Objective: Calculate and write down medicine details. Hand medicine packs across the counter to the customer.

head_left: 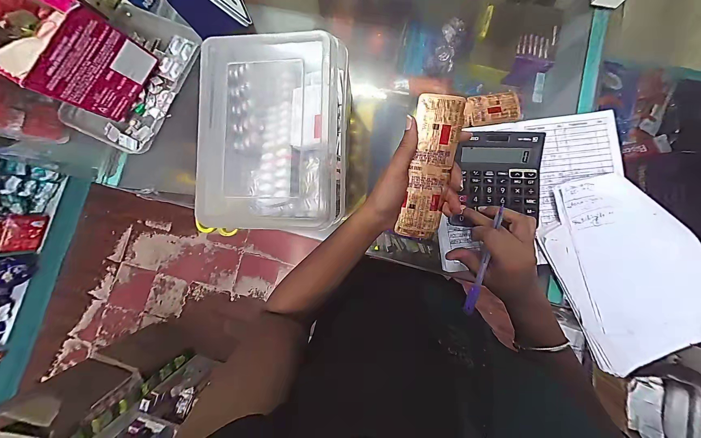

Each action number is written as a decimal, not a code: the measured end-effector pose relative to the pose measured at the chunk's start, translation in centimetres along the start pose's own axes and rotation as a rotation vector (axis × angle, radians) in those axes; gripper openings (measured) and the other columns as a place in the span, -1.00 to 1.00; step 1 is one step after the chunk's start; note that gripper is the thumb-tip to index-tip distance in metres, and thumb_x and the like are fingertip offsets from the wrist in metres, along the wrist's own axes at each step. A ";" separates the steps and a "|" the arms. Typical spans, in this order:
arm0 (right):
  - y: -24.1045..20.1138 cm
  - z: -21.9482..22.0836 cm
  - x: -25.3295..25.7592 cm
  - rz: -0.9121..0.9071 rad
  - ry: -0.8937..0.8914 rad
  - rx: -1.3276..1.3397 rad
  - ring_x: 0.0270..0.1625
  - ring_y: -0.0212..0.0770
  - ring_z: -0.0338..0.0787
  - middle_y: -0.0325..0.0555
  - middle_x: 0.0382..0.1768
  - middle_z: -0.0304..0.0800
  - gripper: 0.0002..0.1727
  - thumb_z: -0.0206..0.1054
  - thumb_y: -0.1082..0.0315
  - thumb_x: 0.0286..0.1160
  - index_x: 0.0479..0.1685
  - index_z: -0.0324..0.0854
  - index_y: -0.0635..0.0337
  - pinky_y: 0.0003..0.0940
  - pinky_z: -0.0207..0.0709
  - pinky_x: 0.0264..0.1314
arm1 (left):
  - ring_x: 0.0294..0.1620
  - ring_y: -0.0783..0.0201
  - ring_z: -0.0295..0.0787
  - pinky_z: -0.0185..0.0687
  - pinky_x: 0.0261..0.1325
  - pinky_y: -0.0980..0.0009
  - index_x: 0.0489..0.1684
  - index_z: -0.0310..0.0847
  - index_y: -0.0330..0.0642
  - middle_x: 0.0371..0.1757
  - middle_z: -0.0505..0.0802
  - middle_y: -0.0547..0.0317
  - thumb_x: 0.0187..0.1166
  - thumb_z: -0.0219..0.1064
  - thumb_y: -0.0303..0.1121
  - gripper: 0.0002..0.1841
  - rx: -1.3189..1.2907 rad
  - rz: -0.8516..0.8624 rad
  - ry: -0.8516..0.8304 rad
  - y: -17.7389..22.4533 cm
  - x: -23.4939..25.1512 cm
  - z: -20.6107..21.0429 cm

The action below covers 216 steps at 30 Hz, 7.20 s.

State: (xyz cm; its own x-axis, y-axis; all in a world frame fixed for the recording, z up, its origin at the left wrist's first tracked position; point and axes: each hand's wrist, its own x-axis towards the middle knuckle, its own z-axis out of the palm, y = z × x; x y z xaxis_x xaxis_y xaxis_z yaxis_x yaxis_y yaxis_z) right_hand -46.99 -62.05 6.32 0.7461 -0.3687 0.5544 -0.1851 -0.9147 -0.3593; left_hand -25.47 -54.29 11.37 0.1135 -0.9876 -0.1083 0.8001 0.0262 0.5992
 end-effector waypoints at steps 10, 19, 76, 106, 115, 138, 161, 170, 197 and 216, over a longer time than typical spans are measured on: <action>0.0 -0.1 -0.1 -0.010 -0.018 -0.005 0.23 -0.06 0.70 -0.01 0.11 0.91 -0.35 0.21 -0.33 0.58 -0.42 0.56 0.15 -0.20 0.30 0.31 | -0.58 0.24 0.77 0.80 -0.48 0.32 0.38 0.55 -0.15 -0.45 0.77 0.09 0.63 -0.48 0.48 -0.05 -0.047 0.005 -0.019 0.2 -0.2 0.3; 0.1 -0.2 -0.3 -0.030 -0.016 -0.014 0.27 -0.08 0.70 -0.01 0.14 0.90 -0.38 0.22 -0.30 0.60 -0.38 0.55 0.15 -0.24 0.33 0.32 | -0.55 0.24 0.80 0.82 -0.46 0.32 0.39 0.53 -0.14 -0.48 0.78 0.12 0.64 -0.45 0.46 -0.07 -0.065 -0.003 -0.079 0.0 0.1 0.2; 1.2 -1.6 -1.5 0.121 0.330 -0.128 -0.13 -0.11 0.77 0.03 -0.33 0.90 -0.73 0.22 0.39 0.61 -0.52 0.45 0.18 -0.40 0.50 0.02 | -0.49 0.30 0.77 0.79 -0.38 0.36 0.43 0.55 -0.04 -0.36 0.78 0.13 0.62 -0.45 0.50 -0.07 -0.010 -0.099 -0.007 -0.8 -0.6 -0.3; 1.3 -1.7 -1.1 0.155 0.347 -0.082 -0.06 -0.16 0.75 -0.02 -0.23 0.93 -0.73 0.19 0.35 0.65 -0.49 0.40 0.15 -0.42 0.44 0.07 | -0.43 0.25 0.81 0.82 -0.31 0.31 0.46 0.52 -0.11 -0.31 0.80 0.10 0.65 -0.45 0.46 -0.08 -0.063 -0.089 -0.061 -1.0 -0.2 -0.3; 1.4 -1.8 -1.6 0.147 0.351 -0.103 -0.06 -0.22 0.77 -0.14 -0.25 0.90 -0.80 0.22 0.36 0.62 -0.43 0.46 0.08 -0.41 0.51 0.06 | -0.49 0.29 0.79 0.81 -0.40 0.35 0.39 0.57 -0.10 -0.36 0.80 0.11 0.62 -0.47 0.50 -0.04 0.060 -0.051 -0.031 -1.2 -0.5 -0.2; 1.7 -1.4 -1.5 0.179 0.331 -0.087 0.28 -0.20 0.66 -0.18 -0.02 0.84 -0.54 0.36 -0.14 0.58 -0.24 0.27 -0.01 -0.34 0.33 0.36 | -0.51 0.28 0.77 0.79 -0.39 0.35 0.42 0.55 -0.08 -0.38 0.78 0.10 0.62 -0.51 0.49 -0.05 0.032 -0.074 -0.035 -1.3 -0.5 -0.4; 1.4 -1.4 -1.3 0.080 0.254 -0.119 0.23 -0.08 0.69 -0.06 -0.06 0.90 -0.48 0.22 -0.23 0.67 -0.35 0.35 0.06 -0.19 0.27 0.37 | -0.52 0.27 0.76 0.78 -0.44 0.35 0.40 0.55 -0.06 -0.38 0.77 0.10 0.60 -0.56 0.50 -0.03 0.027 -0.078 -0.034 -1.1 -0.9 -0.5; 1.6 -1.2 -1.1 0.137 0.194 -0.147 0.35 0.01 0.66 -0.02 0.08 0.89 -0.43 0.26 -0.28 0.60 -0.32 0.36 0.08 -0.11 0.28 0.43 | -0.55 0.27 0.75 0.76 -0.47 0.36 0.37 0.57 -0.08 -0.40 0.76 0.09 0.59 -0.54 0.51 -0.02 -0.005 -0.089 -0.020 -1.2 -0.6 -0.5; 1.7 -1.3 -0.8 0.237 0.193 -0.246 0.43 0.15 0.61 0.06 0.21 0.85 -0.35 0.32 -0.36 0.48 -0.37 0.42 0.13 0.07 0.21 0.48 | -0.49 0.29 0.77 0.77 -0.42 0.39 0.37 0.60 -0.04 -0.36 0.77 0.11 0.63 -0.46 0.48 -0.08 -0.032 -0.047 0.035 -0.7 -0.5 -0.5; -0.1 -1.1 -1.9 0.044 0.186 -0.029 0.25 -0.24 0.69 -0.23 -0.11 0.87 -0.40 0.13 -0.41 0.58 -0.41 0.36 -0.05 -0.24 0.23 0.54 | -0.53 0.29 0.74 0.74 -0.46 0.39 0.38 0.57 -0.03 -0.38 0.76 0.11 0.60 -0.51 0.50 -0.05 -0.015 -0.046 0.039 -0.6 -0.6 -0.5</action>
State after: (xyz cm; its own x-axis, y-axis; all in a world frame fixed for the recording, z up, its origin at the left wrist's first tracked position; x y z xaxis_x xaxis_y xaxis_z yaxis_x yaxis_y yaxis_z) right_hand -49.09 -61.49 6.17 0.6065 -0.4300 0.6688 -0.2350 -0.9005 -0.3658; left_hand -25.69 -53.62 10.66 0.0991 -0.9811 -0.1662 0.8135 -0.0164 0.5814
